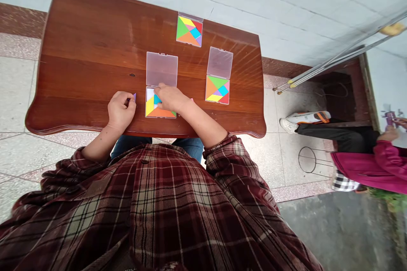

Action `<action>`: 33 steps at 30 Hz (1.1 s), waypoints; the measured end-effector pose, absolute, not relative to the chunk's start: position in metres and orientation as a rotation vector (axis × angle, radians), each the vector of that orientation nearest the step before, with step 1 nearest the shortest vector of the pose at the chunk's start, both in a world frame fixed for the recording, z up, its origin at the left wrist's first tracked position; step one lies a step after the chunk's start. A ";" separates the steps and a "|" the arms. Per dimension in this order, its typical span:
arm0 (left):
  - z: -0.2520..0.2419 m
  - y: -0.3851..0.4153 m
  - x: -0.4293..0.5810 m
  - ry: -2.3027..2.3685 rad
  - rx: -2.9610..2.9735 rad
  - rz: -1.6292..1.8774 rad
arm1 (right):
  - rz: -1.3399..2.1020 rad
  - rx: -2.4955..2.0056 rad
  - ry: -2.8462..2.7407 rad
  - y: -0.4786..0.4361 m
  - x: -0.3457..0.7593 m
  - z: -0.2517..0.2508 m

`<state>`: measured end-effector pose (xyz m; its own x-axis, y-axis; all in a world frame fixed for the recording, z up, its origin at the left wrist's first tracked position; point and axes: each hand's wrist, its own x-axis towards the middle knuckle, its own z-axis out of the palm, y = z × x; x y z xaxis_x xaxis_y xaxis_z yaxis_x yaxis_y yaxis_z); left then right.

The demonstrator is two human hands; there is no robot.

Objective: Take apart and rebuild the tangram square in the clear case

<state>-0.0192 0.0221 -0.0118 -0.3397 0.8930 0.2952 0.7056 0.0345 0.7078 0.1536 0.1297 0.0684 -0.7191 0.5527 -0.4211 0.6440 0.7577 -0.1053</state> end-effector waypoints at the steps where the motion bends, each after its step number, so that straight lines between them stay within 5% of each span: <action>1: -0.011 0.022 -0.019 2.078 1.649 1.191 | -0.360 0.893 2.587 0.131 0.153 0.069; 33: -0.015 0.024 -0.022 2.117 1.675 1.178 | -0.532 0.951 2.595 0.146 0.162 0.068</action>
